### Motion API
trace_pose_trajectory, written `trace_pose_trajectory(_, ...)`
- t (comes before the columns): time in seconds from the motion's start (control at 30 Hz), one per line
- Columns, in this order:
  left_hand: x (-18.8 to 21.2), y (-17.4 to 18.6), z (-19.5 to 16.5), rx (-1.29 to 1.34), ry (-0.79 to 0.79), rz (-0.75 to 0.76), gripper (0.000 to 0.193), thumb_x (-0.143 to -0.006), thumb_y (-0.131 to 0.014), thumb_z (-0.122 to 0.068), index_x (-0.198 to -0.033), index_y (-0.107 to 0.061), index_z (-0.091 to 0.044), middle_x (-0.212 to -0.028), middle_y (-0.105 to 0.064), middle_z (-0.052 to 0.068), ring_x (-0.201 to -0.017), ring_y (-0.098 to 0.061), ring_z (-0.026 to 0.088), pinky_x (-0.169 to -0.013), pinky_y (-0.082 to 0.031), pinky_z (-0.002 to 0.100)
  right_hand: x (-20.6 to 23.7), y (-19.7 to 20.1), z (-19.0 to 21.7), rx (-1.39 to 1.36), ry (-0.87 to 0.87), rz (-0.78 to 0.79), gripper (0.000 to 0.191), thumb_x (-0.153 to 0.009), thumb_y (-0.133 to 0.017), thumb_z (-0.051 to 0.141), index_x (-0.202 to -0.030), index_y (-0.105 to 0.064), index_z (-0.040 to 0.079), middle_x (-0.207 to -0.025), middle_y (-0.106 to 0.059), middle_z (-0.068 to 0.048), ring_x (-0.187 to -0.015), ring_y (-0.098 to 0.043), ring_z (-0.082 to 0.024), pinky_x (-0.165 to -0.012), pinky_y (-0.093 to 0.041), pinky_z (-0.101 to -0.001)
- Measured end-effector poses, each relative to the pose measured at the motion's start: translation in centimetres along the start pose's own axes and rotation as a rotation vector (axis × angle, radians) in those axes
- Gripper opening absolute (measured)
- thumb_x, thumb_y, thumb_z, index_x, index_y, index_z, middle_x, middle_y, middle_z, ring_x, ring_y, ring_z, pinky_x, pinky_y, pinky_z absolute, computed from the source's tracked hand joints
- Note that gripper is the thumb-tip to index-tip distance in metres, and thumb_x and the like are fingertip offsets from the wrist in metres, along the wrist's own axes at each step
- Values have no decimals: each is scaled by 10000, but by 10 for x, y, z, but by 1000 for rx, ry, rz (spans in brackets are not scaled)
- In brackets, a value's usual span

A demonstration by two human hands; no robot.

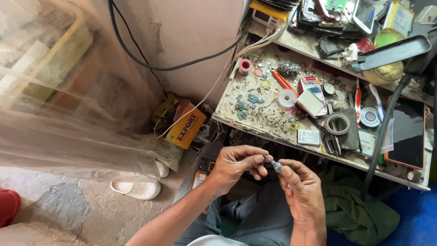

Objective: The person uses a screwdriver to remove screws from a disassembled smartphone held on their lap. They place the screws on the cluttered workbench and continue unscrewing the device.

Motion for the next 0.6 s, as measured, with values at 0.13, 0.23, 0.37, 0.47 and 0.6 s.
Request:
trace_pose_trajectory(0.13,-5,1,0,30,10,-16,240,-984,-697,-106,-1178,-727,31,-1047,-770,137,-807,-750,167,-682,-618,278,-4,-2,3,1,-2,6,236,-902,-755,81,-1100,-739,-44,-788,-652,-59,-599,-511,-51,-491,-382,-150)
trace_pose_trajectory(0.23,-5,2,-1,36,11,-28,235,-979,-702,-100,-1171,-731,32,-1037,-772,143,-801,-749,168,-674,-615,278,-5,-3,4,-5,3,11,236,-903,-753,84,-1100,-739,-46,-783,-655,-62,-602,-519,-52,-491,-382,-149)
trace_pose_trajectory(0.37,-4,4,-1,14,12,-40,231,-968,-714,-94,-1158,-736,34,-1036,-774,146,-792,-746,169,-663,-613,278,-5,-4,2,-3,3,19,237,-906,-756,90,-1098,-743,-48,-774,-653,-64,-596,-519,-53,-487,-383,-151)
trace_pose_trajectory(0.47,-6,6,-3,7,-1,-37,227,-963,-722,-92,-1151,-738,36,-1032,-775,153,-793,-747,173,-657,-612,282,-6,-7,2,-8,4,20,238,-908,-755,92,-1099,-742,-48,-783,-656,-60,-602,-519,-48,-488,-383,-146)
trace_pose_trajectory(0.6,-11,3,-9,9,0,-51,225,-960,-723,-95,-1144,-739,33,-1040,-779,163,-792,-749,173,-657,-613,283,-11,-7,13,3,-4,9,242,-905,-754,94,-1103,-738,-45,-799,-667,-67,-603,-520,-48,-489,-385,-142)
Point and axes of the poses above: each hand's wrist, its own x-axis away from the middle knuckle, its own y-axis out of the back of the hand, z = x × y, the point moved 1 cm from there along -x, towards the middle knuckle
